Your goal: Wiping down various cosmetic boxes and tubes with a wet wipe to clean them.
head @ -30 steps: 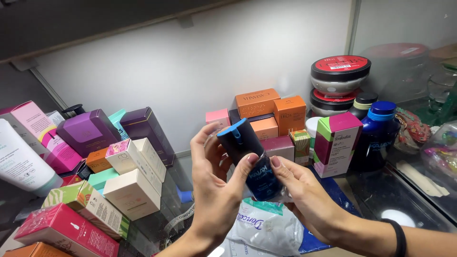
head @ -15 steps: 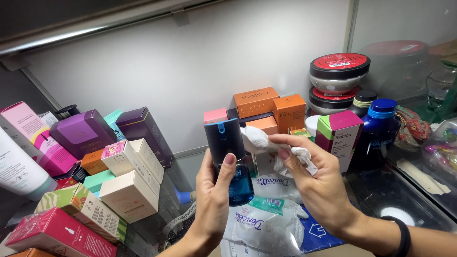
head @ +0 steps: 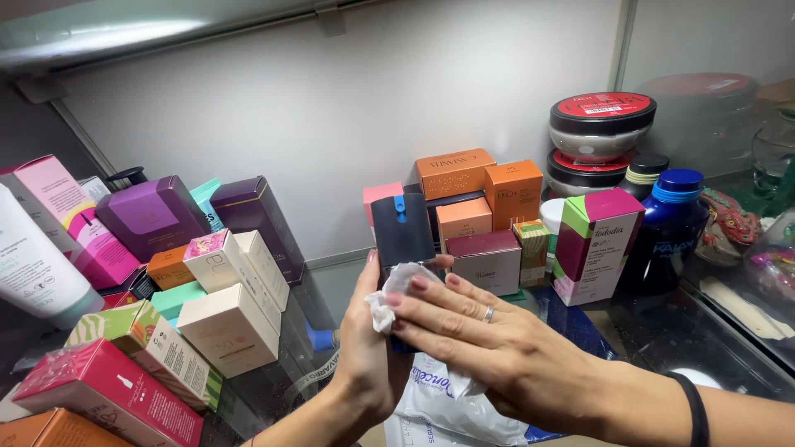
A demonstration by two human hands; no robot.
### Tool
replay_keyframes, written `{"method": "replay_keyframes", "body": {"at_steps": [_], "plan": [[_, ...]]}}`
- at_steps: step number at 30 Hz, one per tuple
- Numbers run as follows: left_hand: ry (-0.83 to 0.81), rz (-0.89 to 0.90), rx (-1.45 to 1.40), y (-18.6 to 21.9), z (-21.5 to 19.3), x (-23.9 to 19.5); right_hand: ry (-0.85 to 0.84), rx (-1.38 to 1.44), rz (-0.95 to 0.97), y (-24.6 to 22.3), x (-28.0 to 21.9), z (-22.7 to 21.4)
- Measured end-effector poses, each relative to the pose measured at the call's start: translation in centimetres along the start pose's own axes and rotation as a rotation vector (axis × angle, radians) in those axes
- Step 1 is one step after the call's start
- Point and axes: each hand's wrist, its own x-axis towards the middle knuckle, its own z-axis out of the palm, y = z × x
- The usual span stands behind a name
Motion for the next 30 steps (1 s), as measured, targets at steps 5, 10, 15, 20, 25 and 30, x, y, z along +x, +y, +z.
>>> {"method": "replay_keyframes", "body": {"at_steps": [5, 10, 15, 20, 25, 30], "plan": [[-0.106, -0.035, 0.075, -0.4, -0.8, 0.3, -0.039, 0.076, -0.072, -0.2, 0.1, -0.5], [-0.051, 0.041, 0.132, -2.3, -1.1, 0.7, 0.146, 0.04, 0.178, -0.4, 0.3, -1.3], [-0.162, -0.002, 0.269, -1.2, 0.7, -1.2, 0.232, -0.028, 0.3, -0.2, 0.9, -1.5], [-0.052, 0.058, 0.249, -1.5, -1.4, 1.1, 0.139, 0.034, 0.277, 0.0, 0.6, -0.5], [-0.164, 0.025, 0.033, -0.9, -2.0, 1.5, -0.037, 0.164, -0.04, -0.1, 0.5, -0.3], [-0.133, 0.055, 0.043, -0.8, -2.1, 1.5, -0.037, 0.196, -0.064, -0.1, 0.5, -0.9]]}}
